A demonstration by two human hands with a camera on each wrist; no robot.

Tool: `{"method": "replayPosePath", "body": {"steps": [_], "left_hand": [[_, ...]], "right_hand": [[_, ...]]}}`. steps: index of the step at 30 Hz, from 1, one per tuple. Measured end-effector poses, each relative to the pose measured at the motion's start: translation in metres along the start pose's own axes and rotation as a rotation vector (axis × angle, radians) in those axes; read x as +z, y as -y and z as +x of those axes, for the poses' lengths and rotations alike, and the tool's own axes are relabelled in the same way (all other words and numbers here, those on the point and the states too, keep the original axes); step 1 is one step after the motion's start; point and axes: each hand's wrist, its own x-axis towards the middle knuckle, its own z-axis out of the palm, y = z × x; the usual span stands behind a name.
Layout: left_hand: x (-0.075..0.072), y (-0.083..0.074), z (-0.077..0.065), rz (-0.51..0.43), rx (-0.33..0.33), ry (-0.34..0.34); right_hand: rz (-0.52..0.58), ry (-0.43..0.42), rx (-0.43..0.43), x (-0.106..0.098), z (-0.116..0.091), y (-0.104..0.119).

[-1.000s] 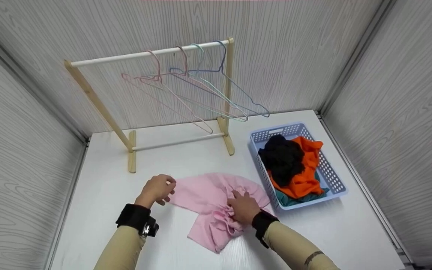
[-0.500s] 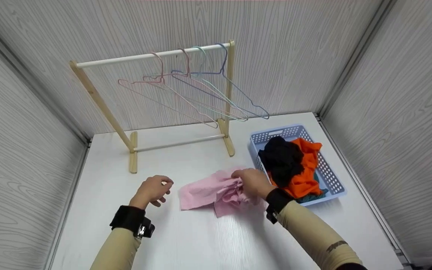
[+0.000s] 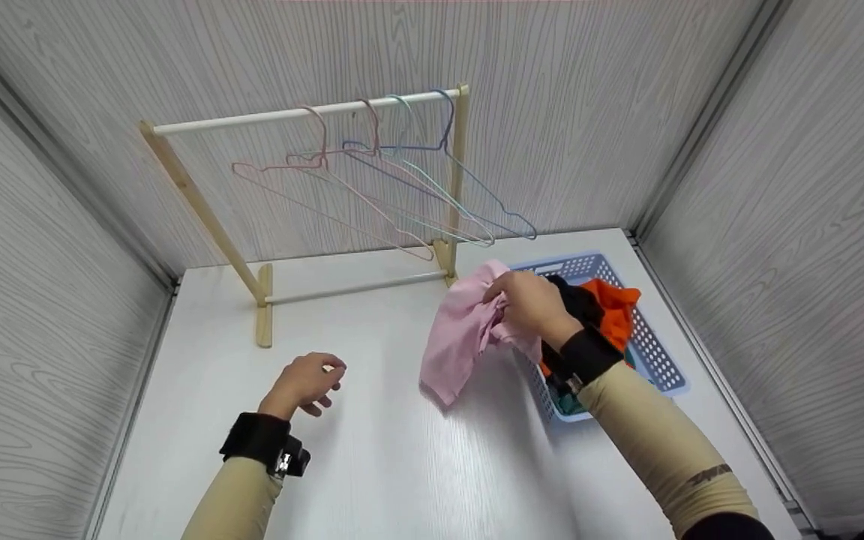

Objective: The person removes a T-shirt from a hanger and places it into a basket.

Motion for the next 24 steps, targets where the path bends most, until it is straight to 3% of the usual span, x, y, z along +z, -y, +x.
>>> {"method": "replayPosePath", "body": {"steps": [4, 8, 16, 19, 21, 24], "left_hand": [[0.002, 0.001, 0.002, -0.005, 0.005, 0.008], [0.001, 0.006, 0.003, -0.010, -0.007, 0.010], [0.001, 0.011, 0.001, -0.024, -0.029, 0.008], [0.002, 0.012, 0.001, -0.035, -0.034, 0.010], [0.004, 0.013, -0.001, -0.041, -0.035, 0.011], [0.006, 0.015, -0.004, -0.040, -0.035, 0.014]], "right_hand": [[-0.016, -0.062, -0.022, -0.020, -0.004, -0.012], [-0.073, -0.142, -0.009, -0.045, -0.010, -0.037], [-0.041, -0.318, 0.238, -0.084, -0.030, -0.108], [-0.024, -0.381, 0.273, -0.080, -0.037, -0.131], [-0.027, -0.395, 0.284, -0.066, -0.042, -0.144], [-0.012, -0.286, 0.290, -0.030, -0.048, -0.161]]}}
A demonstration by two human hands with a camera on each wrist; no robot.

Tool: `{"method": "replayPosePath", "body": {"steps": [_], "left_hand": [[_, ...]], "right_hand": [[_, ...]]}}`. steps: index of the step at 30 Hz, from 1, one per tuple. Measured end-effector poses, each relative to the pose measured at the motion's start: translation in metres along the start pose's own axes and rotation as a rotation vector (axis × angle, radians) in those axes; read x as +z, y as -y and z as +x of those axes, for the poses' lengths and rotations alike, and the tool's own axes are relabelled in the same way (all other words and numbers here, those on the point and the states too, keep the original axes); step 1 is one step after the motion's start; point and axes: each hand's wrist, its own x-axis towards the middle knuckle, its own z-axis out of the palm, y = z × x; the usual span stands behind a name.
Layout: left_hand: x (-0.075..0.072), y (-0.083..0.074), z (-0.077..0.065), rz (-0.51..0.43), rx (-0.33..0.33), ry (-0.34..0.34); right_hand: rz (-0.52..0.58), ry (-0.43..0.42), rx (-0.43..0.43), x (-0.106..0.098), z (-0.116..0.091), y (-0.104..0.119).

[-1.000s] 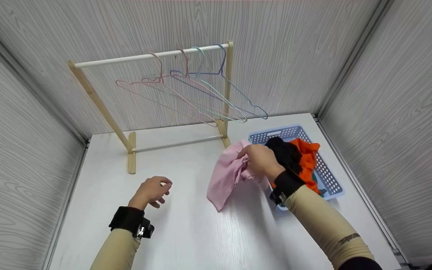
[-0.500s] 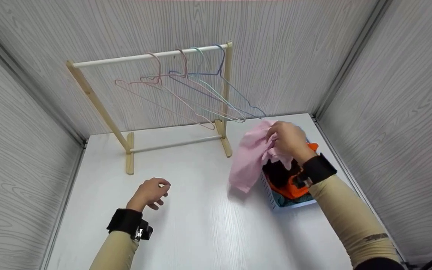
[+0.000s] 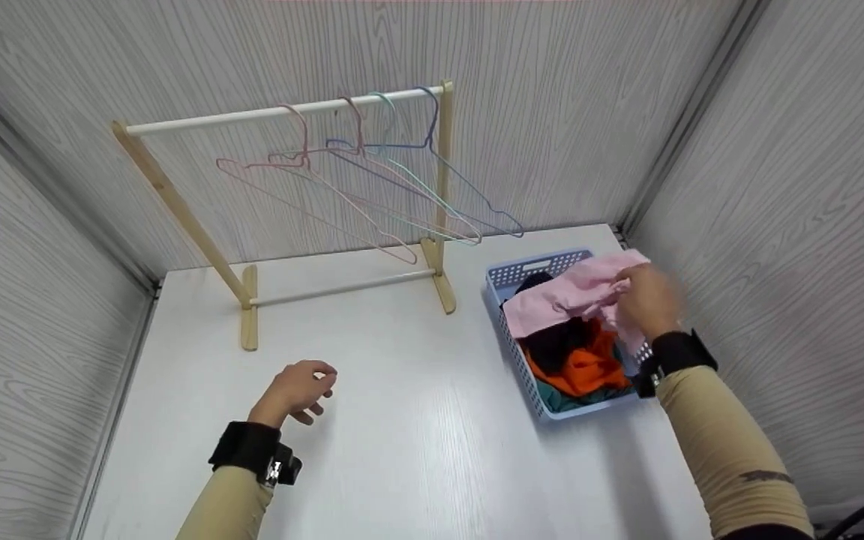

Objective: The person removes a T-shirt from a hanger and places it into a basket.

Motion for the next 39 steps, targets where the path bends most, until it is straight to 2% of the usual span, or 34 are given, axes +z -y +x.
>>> {"method": "replayPosePath", "body": {"steps": [3, 6, 8, 11, 14, 17, 20, 23, 29, 34, 37, 39], "left_hand": [[0.002, 0.001, -0.001, 0.006, -0.004, 0.008], [0.003, 0.002, -0.001, 0.007, -0.011, 0.013], [0.004, 0.002, 0.000, -0.001, -0.016, 0.016], [0.006, 0.003, 0.001, -0.013, -0.024, 0.017], [0.008, 0.004, 0.001, -0.026, -0.030, 0.024], [0.010, 0.005, 0.002, -0.025, -0.025, 0.029], [0.012, 0.006, 0.003, -0.026, -0.028, 0.026], [0.013, 0.006, 0.003, -0.026, -0.030, 0.035], [0.013, 0.008, -0.002, -0.031, -0.053, 0.021], [0.012, 0.008, -0.005, -0.030, -0.061, 0.014], [0.010, 0.009, -0.006, -0.024, -0.066, 0.008], [0.006, 0.009, -0.006, -0.023, -0.072, 0.000]], "right_hand": [[0.023, 0.266, 0.017, 0.036, -0.014, -0.013], [0.072, 0.578, 0.105, 0.059, -0.030, -0.020], [0.077, 0.704, 0.154, 0.068, -0.039, -0.021], [0.027, 0.788, 0.166, 0.076, -0.050, -0.020], [-0.002, 0.800, 0.139, 0.084, -0.056, -0.020], [0.025, 0.772, 0.129, 0.093, -0.057, -0.020], [0.056, 0.729, 0.145, 0.103, -0.055, -0.018], [0.086, 0.684, 0.195, 0.115, -0.052, -0.015], [0.061, 0.557, 0.186, 0.136, -0.029, -0.008], [0.061, 0.441, 0.179, 0.141, -0.008, -0.012], [0.075, 0.401, 0.169, 0.142, 0.000, -0.015], [0.080, 0.406, 0.161, 0.140, 0.004, -0.013]]}}
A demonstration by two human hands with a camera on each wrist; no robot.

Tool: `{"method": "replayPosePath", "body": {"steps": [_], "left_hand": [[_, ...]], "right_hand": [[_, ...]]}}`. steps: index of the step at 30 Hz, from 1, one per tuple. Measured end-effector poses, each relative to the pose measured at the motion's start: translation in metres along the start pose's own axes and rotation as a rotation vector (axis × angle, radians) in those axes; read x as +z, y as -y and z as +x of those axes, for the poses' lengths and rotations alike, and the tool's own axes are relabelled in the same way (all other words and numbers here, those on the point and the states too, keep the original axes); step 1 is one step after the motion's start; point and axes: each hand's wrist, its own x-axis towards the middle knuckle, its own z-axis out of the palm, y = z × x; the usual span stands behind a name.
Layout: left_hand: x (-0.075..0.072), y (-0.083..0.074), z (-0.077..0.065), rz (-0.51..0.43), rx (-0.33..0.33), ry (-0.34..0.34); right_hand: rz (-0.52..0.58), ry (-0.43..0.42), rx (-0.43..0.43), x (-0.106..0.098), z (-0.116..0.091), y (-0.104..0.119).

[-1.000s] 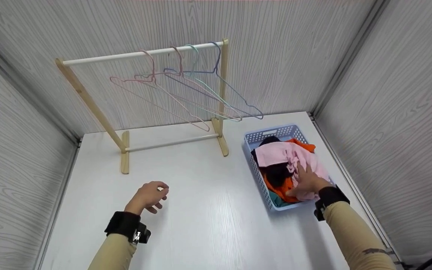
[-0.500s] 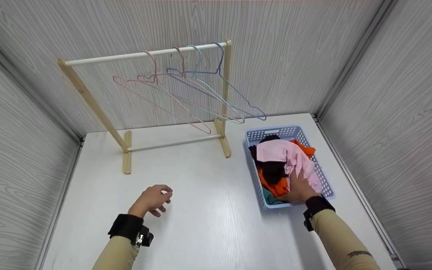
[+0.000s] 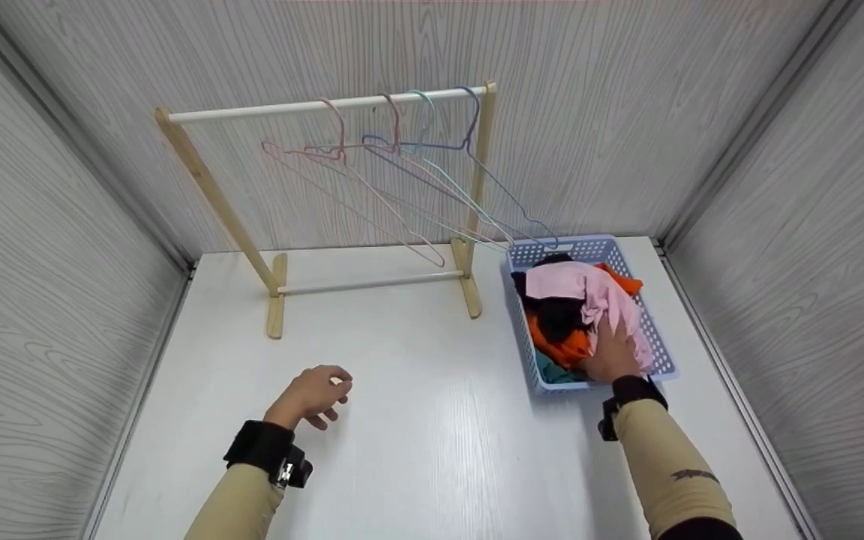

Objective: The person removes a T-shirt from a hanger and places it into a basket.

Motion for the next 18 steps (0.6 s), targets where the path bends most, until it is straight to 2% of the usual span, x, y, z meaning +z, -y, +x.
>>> {"method": "replayPosePath", "body": {"steps": [3, 6, 10, 12, 14, 18], "left_hand": [[-0.005, -0.006, 0.003, 0.009, 0.012, -0.003], [-0.012, -0.015, 0.006, 0.032, 0.057, -0.011], [-0.020, -0.028, 0.009, 0.065, 0.112, -0.072], [-0.022, -0.034, 0.010, 0.105, 0.143, -0.128], [-0.022, -0.040, 0.010, 0.187, 0.183, -0.206], [-0.014, -0.047, 0.012, 0.388, 0.260, -0.402]], "right_hand": [[-0.012, 0.020, 0.004, -0.010, -0.007, 0.004], [-0.055, 0.025, 0.006, -0.031, -0.017, 0.017], [-0.116, -0.045, -0.022, -0.058, -0.031, 0.045], [-0.121, -0.085, -0.054, -0.065, -0.037, 0.063], [-0.128, -0.116, -0.121, -0.065, -0.041, 0.082], [-0.168, -0.168, -0.306, -0.044, -0.052, 0.122]]}}
